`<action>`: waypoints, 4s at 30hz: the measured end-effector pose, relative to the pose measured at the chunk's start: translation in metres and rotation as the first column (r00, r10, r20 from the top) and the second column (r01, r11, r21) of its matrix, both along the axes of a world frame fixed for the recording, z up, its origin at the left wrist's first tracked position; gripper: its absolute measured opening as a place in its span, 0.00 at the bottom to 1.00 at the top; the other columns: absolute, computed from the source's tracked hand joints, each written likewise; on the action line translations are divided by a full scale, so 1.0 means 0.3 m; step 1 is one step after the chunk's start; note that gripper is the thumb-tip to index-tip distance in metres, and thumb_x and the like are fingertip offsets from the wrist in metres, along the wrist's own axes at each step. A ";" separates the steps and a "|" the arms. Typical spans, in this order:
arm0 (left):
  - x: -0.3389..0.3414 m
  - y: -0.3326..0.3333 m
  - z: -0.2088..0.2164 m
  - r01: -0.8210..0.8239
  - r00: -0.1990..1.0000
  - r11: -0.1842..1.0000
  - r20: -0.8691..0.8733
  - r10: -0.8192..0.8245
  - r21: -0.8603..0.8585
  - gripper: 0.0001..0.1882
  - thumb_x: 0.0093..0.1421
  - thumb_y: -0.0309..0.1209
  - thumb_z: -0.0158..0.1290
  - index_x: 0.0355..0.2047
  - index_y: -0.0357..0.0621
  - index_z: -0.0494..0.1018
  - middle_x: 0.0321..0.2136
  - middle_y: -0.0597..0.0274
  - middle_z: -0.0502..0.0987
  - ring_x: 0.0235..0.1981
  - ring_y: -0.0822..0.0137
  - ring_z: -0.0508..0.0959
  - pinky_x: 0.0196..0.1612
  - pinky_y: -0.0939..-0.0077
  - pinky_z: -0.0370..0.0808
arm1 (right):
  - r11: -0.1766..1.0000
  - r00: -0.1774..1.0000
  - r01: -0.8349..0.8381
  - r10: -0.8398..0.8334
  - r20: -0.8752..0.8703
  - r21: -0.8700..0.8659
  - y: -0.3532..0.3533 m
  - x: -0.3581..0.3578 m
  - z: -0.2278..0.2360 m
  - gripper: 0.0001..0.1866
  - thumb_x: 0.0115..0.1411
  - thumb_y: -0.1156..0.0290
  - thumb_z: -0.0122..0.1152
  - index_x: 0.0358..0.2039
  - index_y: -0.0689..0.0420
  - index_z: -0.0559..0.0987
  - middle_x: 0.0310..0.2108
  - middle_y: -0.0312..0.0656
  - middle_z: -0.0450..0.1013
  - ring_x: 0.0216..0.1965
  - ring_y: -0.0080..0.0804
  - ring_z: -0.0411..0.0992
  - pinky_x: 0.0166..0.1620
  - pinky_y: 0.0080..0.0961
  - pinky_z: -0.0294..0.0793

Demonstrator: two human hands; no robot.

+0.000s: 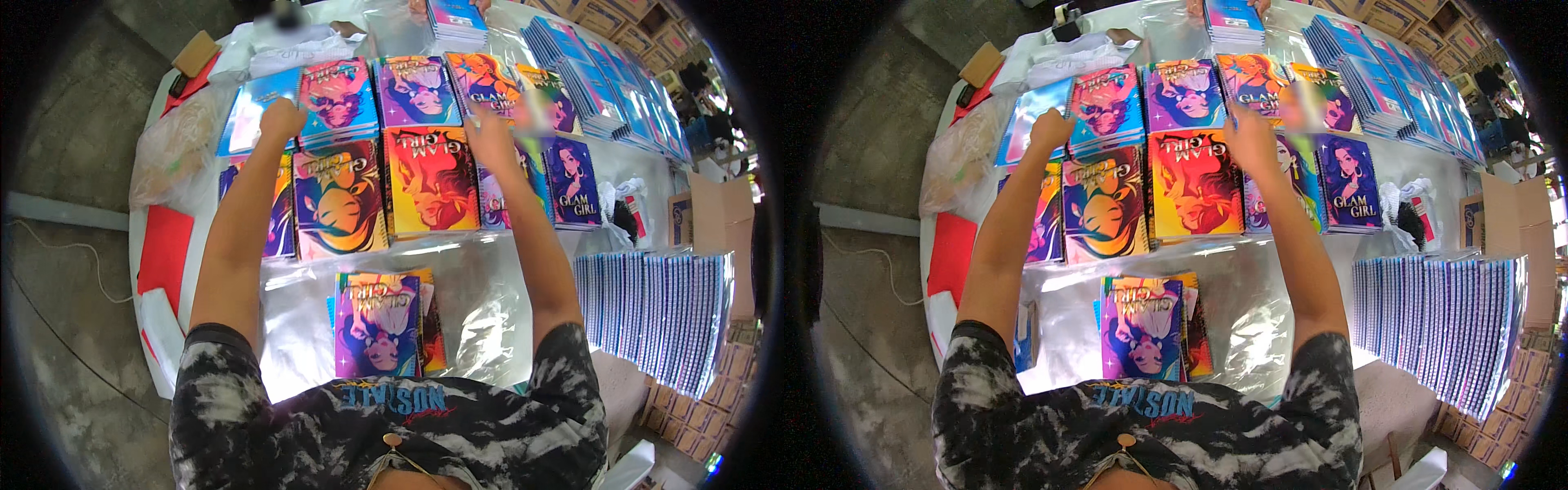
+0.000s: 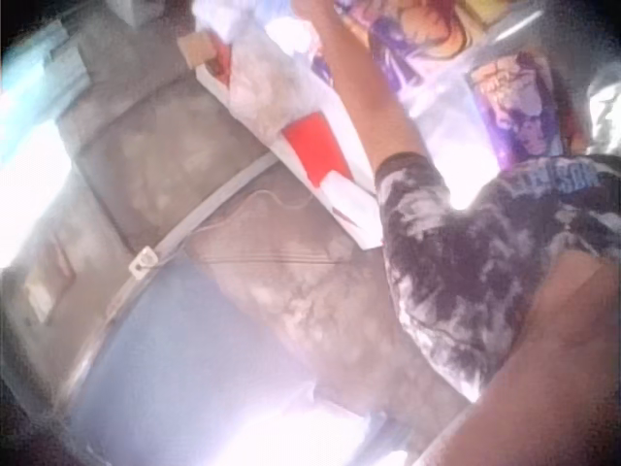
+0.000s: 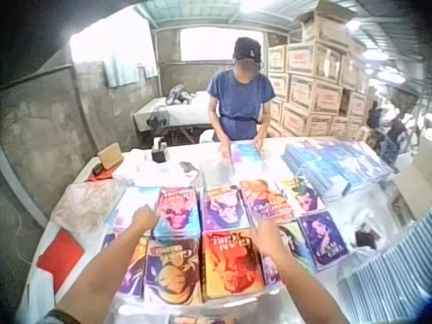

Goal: The person repeatedly places spiral-bound notebooks into clear plastic sleeves, folds the sleeve edges, and seals them with a tape dispenser. They handle notebooks one at a time, stacking sealed units on the table while additional stacks of notebooks and sleeves remain nearby.

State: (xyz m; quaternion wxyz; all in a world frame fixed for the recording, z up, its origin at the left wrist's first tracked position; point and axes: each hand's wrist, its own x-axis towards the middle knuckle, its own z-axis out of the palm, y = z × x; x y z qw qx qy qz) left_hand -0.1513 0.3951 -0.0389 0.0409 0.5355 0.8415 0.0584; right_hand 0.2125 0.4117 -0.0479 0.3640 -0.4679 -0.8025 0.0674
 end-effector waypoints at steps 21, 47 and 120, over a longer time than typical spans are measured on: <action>0.503 -1.384 -0.139 -0.453 0.692 0.887 0.664 0.284 0.093 0.25 0.51 0.39 0.60 0.43 0.37 0.65 0.35 0.52 0.69 0.36 0.59 0.70 0.40 0.66 0.67 | 0.719 0.722 -0.691 0.680 0.125 0.074 -0.530 -0.032 -0.033 0.16 0.56 0.67 0.51 0.45 0.43 0.76 0.51 0.32 0.70 0.55 0.33 0.63 0.62 0.43 0.48; 0.661 -1.251 -0.099 0.412 0.863 0.906 0.278 -0.421 0.093 0.33 0.51 0.54 0.51 0.55 0.53 0.65 0.61 0.54 0.55 0.63 0.51 0.51 0.61 0.49 0.40 | 0.924 0.907 0.381 -0.381 -0.180 -0.039 0.155 0.453 0.244 0.12 0.51 0.69 0.54 0.35 0.60 0.78 0.32 0.50 0.76 0.32 0.42 0.76 0.35 0.35 0.76; 0.462 -1.405 -0.165 -0.020 0.398 0.986 0.903 0.162 -0.168 0.45 0.52 0.64 0.46 0.45 0.24 0.69 0.37 0.41 0.76 0.39 0.57 0.77 0.44 0.70 0.71 | 0.505 0.987 0.041 -0.157 -0.045 -0.862 -1.228 -0.048 -0.127 0.33 0.47 0.40 0.59 0.31 0.64 0.80 0.25 0.52 0.76 0.32 0.41 0.75 0.37 0.33 0.70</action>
